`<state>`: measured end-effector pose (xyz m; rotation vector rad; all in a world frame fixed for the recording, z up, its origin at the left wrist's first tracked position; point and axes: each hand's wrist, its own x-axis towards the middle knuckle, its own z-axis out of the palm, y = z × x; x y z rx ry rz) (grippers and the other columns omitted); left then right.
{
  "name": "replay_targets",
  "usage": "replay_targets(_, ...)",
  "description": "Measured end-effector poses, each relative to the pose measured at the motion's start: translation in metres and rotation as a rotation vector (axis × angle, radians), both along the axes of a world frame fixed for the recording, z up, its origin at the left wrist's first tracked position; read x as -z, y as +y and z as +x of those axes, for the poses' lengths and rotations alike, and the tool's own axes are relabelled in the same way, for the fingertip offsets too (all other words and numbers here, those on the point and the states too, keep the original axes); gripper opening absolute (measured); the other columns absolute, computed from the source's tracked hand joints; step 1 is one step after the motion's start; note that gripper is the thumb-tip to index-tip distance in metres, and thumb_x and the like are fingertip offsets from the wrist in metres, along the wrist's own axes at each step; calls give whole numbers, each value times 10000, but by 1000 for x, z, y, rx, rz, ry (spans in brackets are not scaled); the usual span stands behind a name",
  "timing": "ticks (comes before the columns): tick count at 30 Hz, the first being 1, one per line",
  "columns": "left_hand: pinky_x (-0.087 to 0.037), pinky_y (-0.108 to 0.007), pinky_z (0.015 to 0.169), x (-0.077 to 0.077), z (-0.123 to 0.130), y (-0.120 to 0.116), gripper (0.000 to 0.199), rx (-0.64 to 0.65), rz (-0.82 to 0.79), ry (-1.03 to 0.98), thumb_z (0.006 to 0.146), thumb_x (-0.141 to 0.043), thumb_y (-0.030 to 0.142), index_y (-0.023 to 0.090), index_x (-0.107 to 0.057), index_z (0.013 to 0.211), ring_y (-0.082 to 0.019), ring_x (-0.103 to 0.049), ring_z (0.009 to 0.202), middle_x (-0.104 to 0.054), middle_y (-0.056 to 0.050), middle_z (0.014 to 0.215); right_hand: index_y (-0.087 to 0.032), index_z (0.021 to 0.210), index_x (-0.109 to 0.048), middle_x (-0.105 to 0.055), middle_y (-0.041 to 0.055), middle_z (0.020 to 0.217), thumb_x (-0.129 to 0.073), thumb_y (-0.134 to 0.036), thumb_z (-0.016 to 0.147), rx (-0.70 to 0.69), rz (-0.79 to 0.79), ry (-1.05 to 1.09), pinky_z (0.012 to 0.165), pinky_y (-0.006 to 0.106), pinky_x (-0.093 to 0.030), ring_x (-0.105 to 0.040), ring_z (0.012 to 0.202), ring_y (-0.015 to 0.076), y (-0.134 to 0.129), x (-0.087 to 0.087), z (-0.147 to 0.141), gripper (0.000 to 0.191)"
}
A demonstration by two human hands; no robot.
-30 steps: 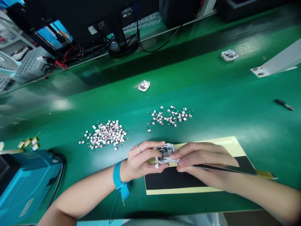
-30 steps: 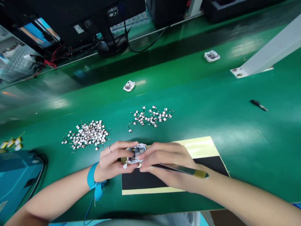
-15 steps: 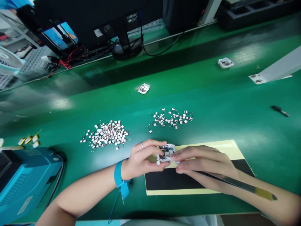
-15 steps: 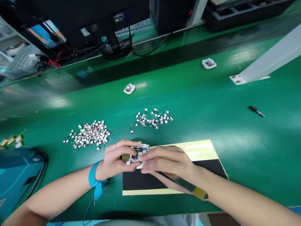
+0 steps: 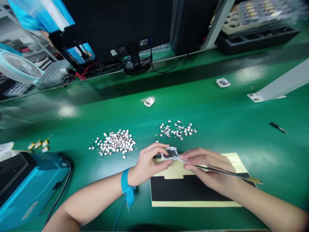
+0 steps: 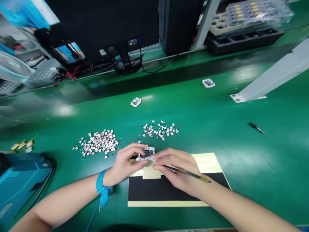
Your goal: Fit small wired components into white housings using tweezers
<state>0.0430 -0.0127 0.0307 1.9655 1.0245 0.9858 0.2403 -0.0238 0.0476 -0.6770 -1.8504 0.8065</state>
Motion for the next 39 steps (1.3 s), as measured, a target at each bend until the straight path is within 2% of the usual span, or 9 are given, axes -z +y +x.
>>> replay_targets(5,-505,-270,751,-18,-13,11,50,1,48,44,743,-610,181,141,-580,750,-168,-605,903,-627,-104,981,-160,855,-591,-618,53,873,-590,-12,761,86,26,89,690,237,-494,-597,804,140,3,-3,1,175)
replay_targets(11,-479,-336,846,-46,-69,65,197,-291,32,122,776,-555,337,145,-531,740,-204,-564,1006,-585,-114,1062,-164,817,-587,-621,50,832,-562,-88,797,79,91,133,654,239,-527,-615,771,145,-7,-29,6,82)
replay_targets(14,-492,-332,836,-44,-99,105,248,-326,5,209,767,-555,377,135,-514,803,-199,-602,938,-603,-113,1028,-167,810,-585,-621,47,821,-548,-92,808,62,125,157,646,229,-533,-620,757,143,-14,-37,7,83)
replay_targets(17,-481,-333,847,-32,-128,139,338,-419,-4,348,781,-552,352,117,-459,1005,-190,-593,952,-590,-114,1046,-163,838,-584,-616,48,855,-557,-50,787,26,158,188,668,214,-515,-612,779,137,-17,-31,5,127)
replay_targets(22,-452,-425,847,-21,-159,160,366,-501,-31,632,819,-537,284,104,-451,1125,-205,-570,939,-575,-98,1024,-172,900,-571,-588,43,947,-564,-42,795,-76,151,112,755,222,-481,-580,859,128,-17,-19,3,168)
replay_targets(26,-425,-433,874,-29,-138,161,460,-456,-3,734,820,-530,279,117,-366,1218,-219,-541,986,-541,-111,1097,-155,887,-548,-587,44,918,-547,-108,834,-87,207,-5,749,201,-481,-576,835,107,-19,-21,0,71)
replay_targets(31,-428,-415,873,-28,-68,172,580,-341,0,794,806,-533,382,124,-298,1269,-228,-522,1017,-515,-125,1134,-113,853,-576,-614,107,898,-467,-88,854,-56,434,-203,648,292,-514,-589,839,204,-16,-15,-5,111)
replay_targets(35,-439,-427,840,-17,-29,186,429,-330,-10,835,834,-505,342,131,-405,1194,-215,-534,966,-517,-105,1097,-96,841,-586,-619,133,892,-386,-90,880,-50,494,-279,639,337,-524,-594,832,238,-7,-6,-4,204)
replay_targets(39,-446,-416,826,-23,-20,190,337,-340,-13,800,841,-501,286,127,-450,1133,-200,-540,936,-527,-88,1062,-94,849,-582,-610,135,876,-367,-73,870,-29,470,-255,652,326,-522,-588,848,227,1,-3,2,218)
